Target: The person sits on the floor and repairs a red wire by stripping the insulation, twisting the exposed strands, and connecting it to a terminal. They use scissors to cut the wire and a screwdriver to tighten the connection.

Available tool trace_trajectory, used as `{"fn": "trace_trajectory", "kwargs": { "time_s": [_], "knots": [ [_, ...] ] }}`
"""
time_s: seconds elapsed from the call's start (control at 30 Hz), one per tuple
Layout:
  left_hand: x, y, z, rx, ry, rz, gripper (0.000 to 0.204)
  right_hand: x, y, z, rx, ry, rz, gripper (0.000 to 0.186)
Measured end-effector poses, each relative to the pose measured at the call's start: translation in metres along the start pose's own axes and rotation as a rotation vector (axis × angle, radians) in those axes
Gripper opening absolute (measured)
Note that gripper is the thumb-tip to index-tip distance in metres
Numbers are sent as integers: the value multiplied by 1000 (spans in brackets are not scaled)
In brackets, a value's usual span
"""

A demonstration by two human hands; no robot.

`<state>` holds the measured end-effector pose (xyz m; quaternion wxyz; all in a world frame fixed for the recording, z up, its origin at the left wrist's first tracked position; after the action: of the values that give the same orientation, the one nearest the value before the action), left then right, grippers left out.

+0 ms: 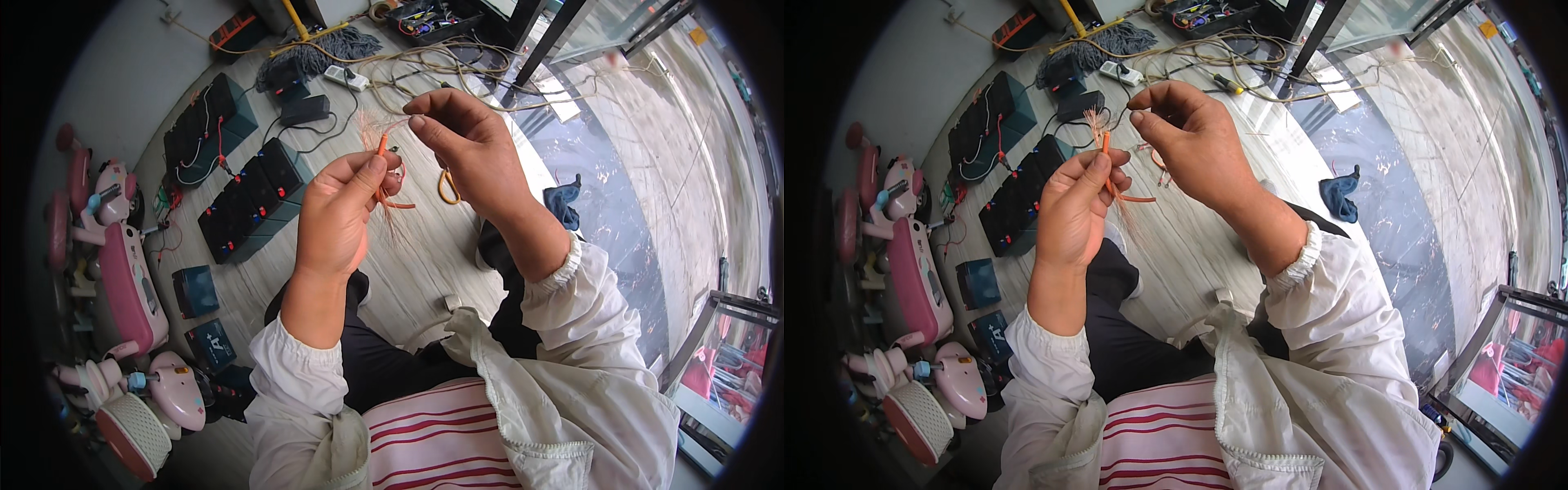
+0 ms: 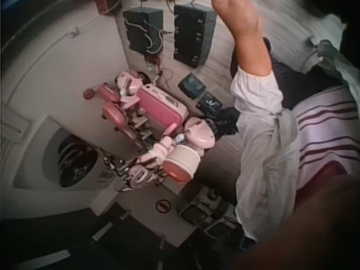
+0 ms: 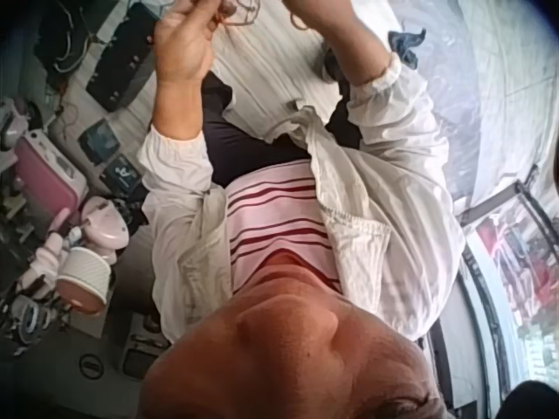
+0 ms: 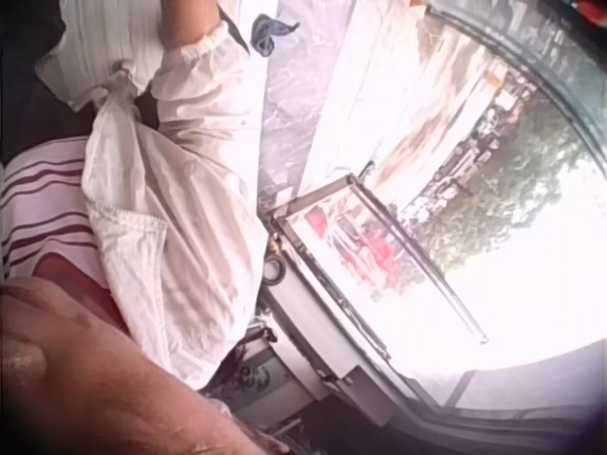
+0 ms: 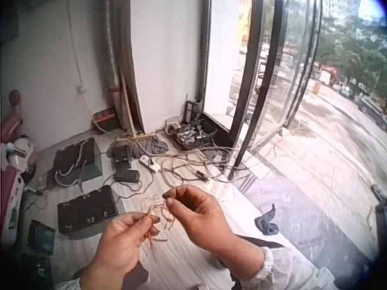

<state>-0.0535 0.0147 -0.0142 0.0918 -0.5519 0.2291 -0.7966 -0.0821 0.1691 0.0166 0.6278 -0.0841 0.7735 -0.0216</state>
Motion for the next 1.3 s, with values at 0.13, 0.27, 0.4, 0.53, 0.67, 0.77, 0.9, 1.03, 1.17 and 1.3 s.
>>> {"fn": "trace_trajectory", "kwargs": {
  "time_s": [0.13, 0.27, 0.4, 0.53, 0.67, 0.77, 0.9, 1.03, 1.17, 1.3],
  "knots": [
    [4, -1, 3, 143, -21, -157, 17, 0, -5, 3, -102, -49, 1, 15],
    [4, -2, 5, 167, -61, -260, 16, 7, -5, 1, -135, -61, 23, 13],
    [2, -3, 4, 157, -11, -289, 16, -1, -3, 0, -57, 257, 281, 4],
    [0, -3, 4, 118, 55, -265, 17, -18, 4, -8, 142, 674, 693, 12],
    [-1, 2, 6, 140, 41, -178, 17, -10, 38, -28, 251, 372, 420, 11],
    [4, 6, 6, 159, 2, -215, 18, 1, 19, -17, -87, 116, 105, 15],
    [5, 4, 6, 218, -57, -328, 17, 2, -9, 0, -158, 43, 71, 13],
    [4, 3, 5, 231, -109, -357, 17, 8, -6, -3, -180, 72, 79, 9],
    [4, 2, 5, 216, -87, -366, 17, 0, -10, 1, -126, 371, 267, 11],
    [2, -1, 5, 184, -8, -275, 17, -11, -17, 4, -154, 603, 573, 20]
  ]
}}
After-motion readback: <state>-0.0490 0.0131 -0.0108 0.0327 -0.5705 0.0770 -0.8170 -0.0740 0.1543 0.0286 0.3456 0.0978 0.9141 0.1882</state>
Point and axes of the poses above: each hand's wrist, its own z-axis away from the middle knuckle, its own y-axis out of the back of the hand, x = y × z, the point moved 5 cm from there along -z, towards the middle knuckle, and after that the axes turned 10 degrees about y, right-handed, at the moved point
